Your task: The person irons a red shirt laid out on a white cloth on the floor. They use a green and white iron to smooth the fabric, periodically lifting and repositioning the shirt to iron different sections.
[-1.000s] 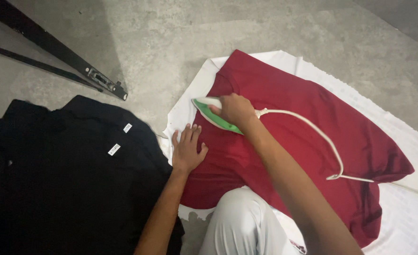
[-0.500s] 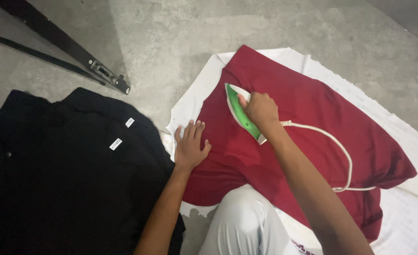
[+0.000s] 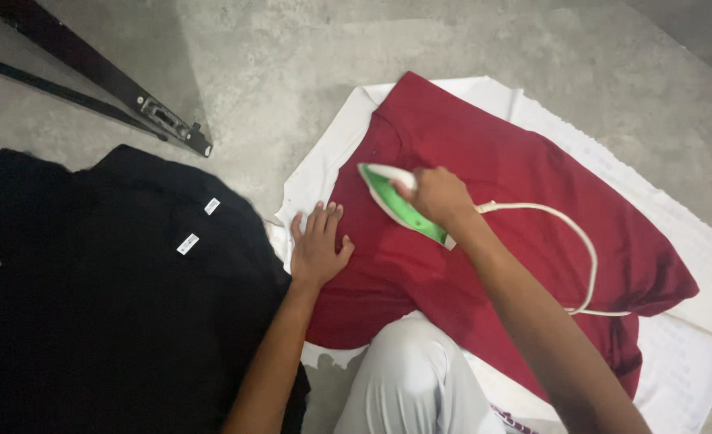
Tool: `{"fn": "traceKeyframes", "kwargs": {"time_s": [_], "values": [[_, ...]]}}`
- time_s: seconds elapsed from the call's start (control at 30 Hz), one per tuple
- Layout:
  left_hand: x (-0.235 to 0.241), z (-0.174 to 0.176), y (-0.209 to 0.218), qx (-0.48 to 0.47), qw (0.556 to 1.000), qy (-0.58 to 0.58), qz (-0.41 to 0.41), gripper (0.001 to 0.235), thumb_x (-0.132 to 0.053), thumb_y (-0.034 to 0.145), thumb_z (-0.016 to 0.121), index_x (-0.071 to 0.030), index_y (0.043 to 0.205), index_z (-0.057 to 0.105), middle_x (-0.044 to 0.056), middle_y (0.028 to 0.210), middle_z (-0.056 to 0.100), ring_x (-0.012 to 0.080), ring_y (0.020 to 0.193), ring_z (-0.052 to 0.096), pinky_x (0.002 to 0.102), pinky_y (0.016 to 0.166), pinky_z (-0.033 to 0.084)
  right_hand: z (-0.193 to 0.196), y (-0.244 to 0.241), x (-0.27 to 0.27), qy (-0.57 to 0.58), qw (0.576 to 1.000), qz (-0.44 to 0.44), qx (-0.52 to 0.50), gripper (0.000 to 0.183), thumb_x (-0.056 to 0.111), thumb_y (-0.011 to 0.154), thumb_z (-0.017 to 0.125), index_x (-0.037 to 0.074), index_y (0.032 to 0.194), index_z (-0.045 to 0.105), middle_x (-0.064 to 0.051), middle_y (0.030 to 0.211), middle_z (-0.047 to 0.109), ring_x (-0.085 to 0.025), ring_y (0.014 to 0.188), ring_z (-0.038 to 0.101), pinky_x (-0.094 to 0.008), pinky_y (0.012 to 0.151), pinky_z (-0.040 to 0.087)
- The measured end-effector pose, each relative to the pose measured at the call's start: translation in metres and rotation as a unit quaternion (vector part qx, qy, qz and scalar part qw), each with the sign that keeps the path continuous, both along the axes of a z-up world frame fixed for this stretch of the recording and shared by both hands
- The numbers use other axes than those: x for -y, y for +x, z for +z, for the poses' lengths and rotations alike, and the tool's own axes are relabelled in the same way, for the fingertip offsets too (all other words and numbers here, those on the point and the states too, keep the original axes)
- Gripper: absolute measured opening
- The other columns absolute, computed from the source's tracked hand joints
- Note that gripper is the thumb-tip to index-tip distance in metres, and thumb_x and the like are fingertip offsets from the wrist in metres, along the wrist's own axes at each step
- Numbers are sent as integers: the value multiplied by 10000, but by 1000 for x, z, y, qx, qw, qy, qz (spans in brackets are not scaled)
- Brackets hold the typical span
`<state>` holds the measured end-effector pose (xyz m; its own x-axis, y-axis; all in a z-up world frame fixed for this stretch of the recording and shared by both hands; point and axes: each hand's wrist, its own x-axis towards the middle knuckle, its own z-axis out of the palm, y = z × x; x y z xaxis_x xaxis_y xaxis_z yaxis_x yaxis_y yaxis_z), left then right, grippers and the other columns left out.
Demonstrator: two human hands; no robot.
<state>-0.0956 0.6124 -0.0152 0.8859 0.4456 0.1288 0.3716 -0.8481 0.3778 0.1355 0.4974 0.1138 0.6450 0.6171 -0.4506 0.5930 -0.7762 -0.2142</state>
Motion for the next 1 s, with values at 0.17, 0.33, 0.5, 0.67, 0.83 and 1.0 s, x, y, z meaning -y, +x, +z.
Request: {"fn": "traceKeyframes", "kwargs": {"time_s": [0.17,0.33,0.5,0.67,0.83,1.0], "values": [[3,8,-3,-13,1000,-22,-4,601,-352,954,558,-111,1505,547,113,1456,594,301,1456,505,633,1201,257,-28,47,19,50,989,-126,60,704,650,1022,540,-4,1109,785,-321,1002,750,-513,1017,733,-610,837,602],[2,12,0,-16,1000,-26,-6,597,-346,963,556,-101,1507,542,120,1465,591,311,1465,498,638,1207,249,-47,90,-16,57,986,-138,81,731,667,1029,527,-10,1102,790,-336,1017,744,-520,1027,730,-612,842,601],[0,10,1,-16,999,-33,0,574,-336,972,565,-109,1498,544,121,1464,593,305,1472,491,636,1220,229,-27,93,-73,90,988,-96,79,730,639,1023,556,-48,1124,780,-342,1067,742,-538,1063,716,-631,861,590],[-3,9,0,-21,999,-37,-9,611,-346,951,582,-124,1519,540,129,1492,603,314,1441,532,624,1197,241,-40,94,-85,100,984,-133,67,675,610,981,615,-33,1100,779,-296,1012,749,-510,1025,734,-635,833,600],[-5,-8,1,9,999,41,-5,612,-358,925,623,-158,1501,579,93,1472,625,276,1405,560,580,1177,279,4,48,-51,72,994,-69,37,461,379,991,625,-23,1156,777,-286,1072,765,-486,1075,734,-609,882,607],[-4,-5,-1,-34,999,5,8,619,-386,942,576,-176,1524,561,76,1524,600,280,1465,522,563,1236,204,-6,63,70,54,988,-132,52,661,575,1019,572,-45,1136,772,-322,1025,755,-508,1024,738,-627,849,595]]}}
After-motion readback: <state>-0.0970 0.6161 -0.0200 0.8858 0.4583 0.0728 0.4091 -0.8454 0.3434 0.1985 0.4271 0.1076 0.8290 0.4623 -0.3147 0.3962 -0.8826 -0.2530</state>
